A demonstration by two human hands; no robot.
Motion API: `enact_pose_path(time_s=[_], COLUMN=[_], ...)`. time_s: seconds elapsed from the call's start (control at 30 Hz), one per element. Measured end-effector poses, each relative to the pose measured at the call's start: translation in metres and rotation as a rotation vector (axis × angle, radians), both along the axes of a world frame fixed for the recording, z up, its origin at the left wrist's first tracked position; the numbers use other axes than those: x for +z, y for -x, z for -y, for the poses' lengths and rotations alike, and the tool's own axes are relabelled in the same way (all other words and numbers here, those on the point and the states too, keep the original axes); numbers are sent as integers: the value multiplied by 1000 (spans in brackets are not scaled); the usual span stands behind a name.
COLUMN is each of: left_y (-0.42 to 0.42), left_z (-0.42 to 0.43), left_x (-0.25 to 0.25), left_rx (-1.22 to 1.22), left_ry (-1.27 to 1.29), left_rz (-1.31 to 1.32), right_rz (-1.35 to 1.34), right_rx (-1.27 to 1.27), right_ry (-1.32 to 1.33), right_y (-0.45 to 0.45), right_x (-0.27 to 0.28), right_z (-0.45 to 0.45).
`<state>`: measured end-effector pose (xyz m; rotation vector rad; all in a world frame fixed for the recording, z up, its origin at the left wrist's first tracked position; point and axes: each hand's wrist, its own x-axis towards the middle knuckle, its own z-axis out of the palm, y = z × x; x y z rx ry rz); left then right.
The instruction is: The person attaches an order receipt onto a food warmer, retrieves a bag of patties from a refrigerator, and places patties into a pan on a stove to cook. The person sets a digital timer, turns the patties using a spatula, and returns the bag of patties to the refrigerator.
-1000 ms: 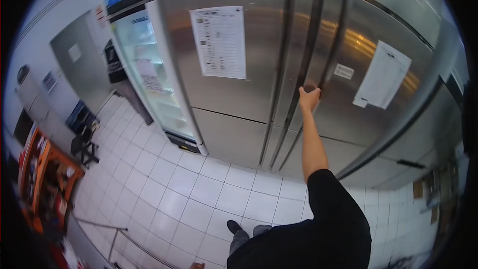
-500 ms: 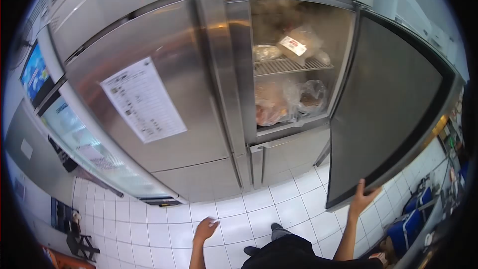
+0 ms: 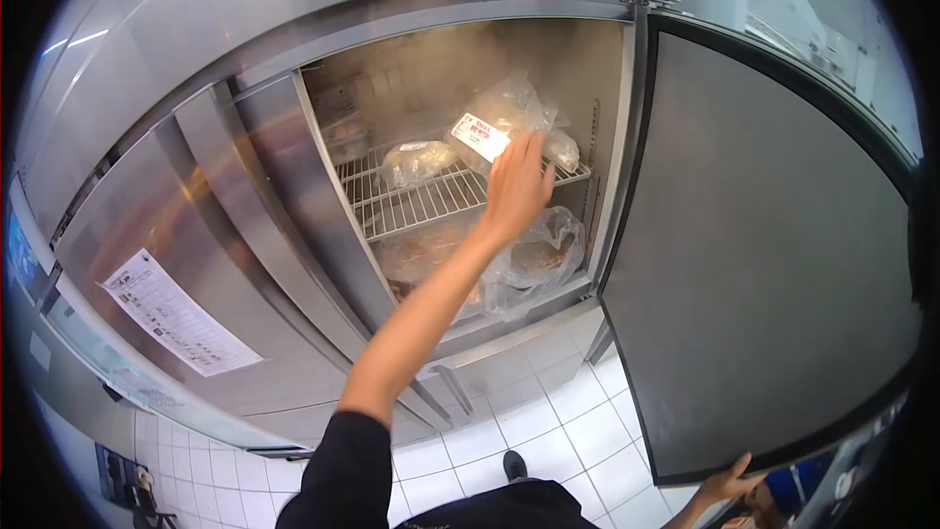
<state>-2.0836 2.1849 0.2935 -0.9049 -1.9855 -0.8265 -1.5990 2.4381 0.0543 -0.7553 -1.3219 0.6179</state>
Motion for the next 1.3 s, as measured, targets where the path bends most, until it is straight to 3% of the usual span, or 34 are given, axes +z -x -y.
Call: enact_pose_path(time_s=[0.03,0.07,0.1,0.13,0.17,0.23,0.3,0.4,0.5,0.53,0.6,0.7,0.77,0.9,0.97,1.03,1.13,1.17,1.23,1.3], left_y=[39,65,90,111,131,153,162,156,148,143,133,130,133,117,91,44,-20,-44,-92,-130], left_z=[-20,-36,-51,-63,-71,-78,-70,-51,-29,-20,-2,28,42,68,81,84,116,126,148,177], left_x=[0,-6,-6,-8,-16,-30,-26,-23,-16,-12,-7,-2,-4,-8,-7,5,-6,-14,-35,-77], left_rx=[92,111,319,525,530,744,707,426,297,294,219,194,222,155,167,19,78,87,70,55], left_ry=[25,28,149,262,246,287,307,77,-37,-36,-290,-355,-668,-750,-770,-887,-896,-896,-843,-786], left_rz=[-98,-95,-14,71,71,-35,4,-57,-165,-167,-110,-234,-12,-106,-37,-53,106,142,207,348], right_rz=[63,36,0,45,90,91,90,115,144,171,205,241,215,159,41,86,88,41,-1,-33], right_rx=[-151,-35,72,-11,-97,-46,-39,-108,-199,-210,-225,-246,-184,-133,-70,-65,3,63,283,156], right_ry=[-57,10,69,-34,-140,-146,-84,-150,-224,-218,-209,-188,-116,-82,-95,-72,-46,-34,199,76], right_y=[-6,-18,-23,-10,2,1,-4,-9,-5,-8,-12,-10,-9,5,2,-3,1,3,-44,-27], right_x=[-8,-26,-32,-6,24,26,22,19,21,16,15,18,19,40,26,25,39,42,-25,-19], right_z=[-16,-30,-44,-33,-15,-20,-15,-20,-26,-30,-34,-35,-35,-22,-31,-28,-25,-21,-67,-59])
